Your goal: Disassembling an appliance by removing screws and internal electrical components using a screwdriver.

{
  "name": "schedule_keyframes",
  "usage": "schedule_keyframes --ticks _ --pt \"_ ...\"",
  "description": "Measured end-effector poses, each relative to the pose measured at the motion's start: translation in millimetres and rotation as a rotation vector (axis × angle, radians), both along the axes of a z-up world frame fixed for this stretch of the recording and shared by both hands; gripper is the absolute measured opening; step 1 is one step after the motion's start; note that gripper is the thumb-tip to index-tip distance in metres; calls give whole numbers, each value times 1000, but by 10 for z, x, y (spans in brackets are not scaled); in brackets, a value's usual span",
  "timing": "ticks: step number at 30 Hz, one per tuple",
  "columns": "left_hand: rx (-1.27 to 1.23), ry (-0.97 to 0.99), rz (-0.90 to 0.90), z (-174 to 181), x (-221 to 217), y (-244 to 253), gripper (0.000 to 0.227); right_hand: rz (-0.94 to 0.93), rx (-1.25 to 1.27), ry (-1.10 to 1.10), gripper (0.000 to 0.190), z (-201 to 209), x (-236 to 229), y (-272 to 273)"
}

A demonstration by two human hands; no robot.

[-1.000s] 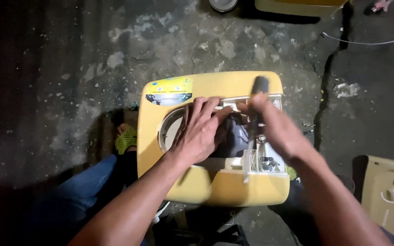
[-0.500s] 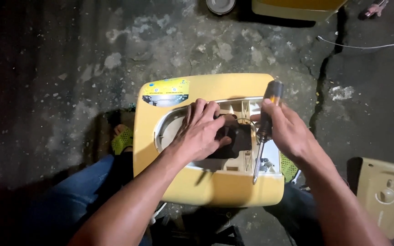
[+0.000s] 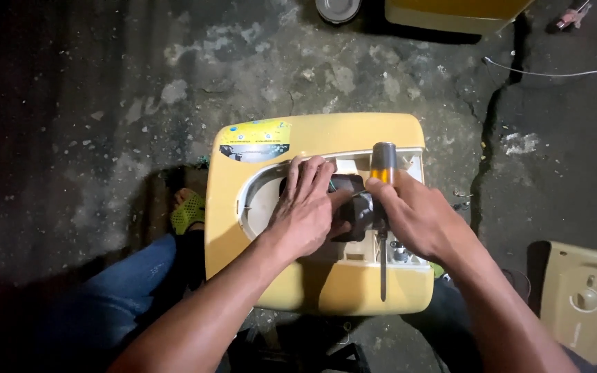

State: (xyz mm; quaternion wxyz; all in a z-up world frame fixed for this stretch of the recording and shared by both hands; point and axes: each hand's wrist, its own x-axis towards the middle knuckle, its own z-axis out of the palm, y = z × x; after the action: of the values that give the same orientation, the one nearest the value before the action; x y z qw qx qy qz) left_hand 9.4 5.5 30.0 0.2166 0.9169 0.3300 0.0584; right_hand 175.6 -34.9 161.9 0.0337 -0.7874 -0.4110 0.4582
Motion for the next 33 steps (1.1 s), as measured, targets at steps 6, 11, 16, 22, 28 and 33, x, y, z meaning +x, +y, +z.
schedule_keyframes --ticks 6,11,16,22,28,33 --pt "-19 24 -30 3 9 -64 45 -5 -1 8 63 -38 -19 -4" --pt "-36 41 -63 5 -12 7 50 -10 1 11 62 -58 63 60" --pt "-57 54 -71 -9 -86 39 54 1 -6 12 61 -101 31 44" --pt "-61 70 -94 34 -180 32 60 4 8 13 60 -86 44 62" --pt "-69 89 -119 76 -174 66 67 6 19 17 59 -87 54 35" --pt "-111 146 -137 175 -134 50 71 0 34 54 54 -79 51 7"
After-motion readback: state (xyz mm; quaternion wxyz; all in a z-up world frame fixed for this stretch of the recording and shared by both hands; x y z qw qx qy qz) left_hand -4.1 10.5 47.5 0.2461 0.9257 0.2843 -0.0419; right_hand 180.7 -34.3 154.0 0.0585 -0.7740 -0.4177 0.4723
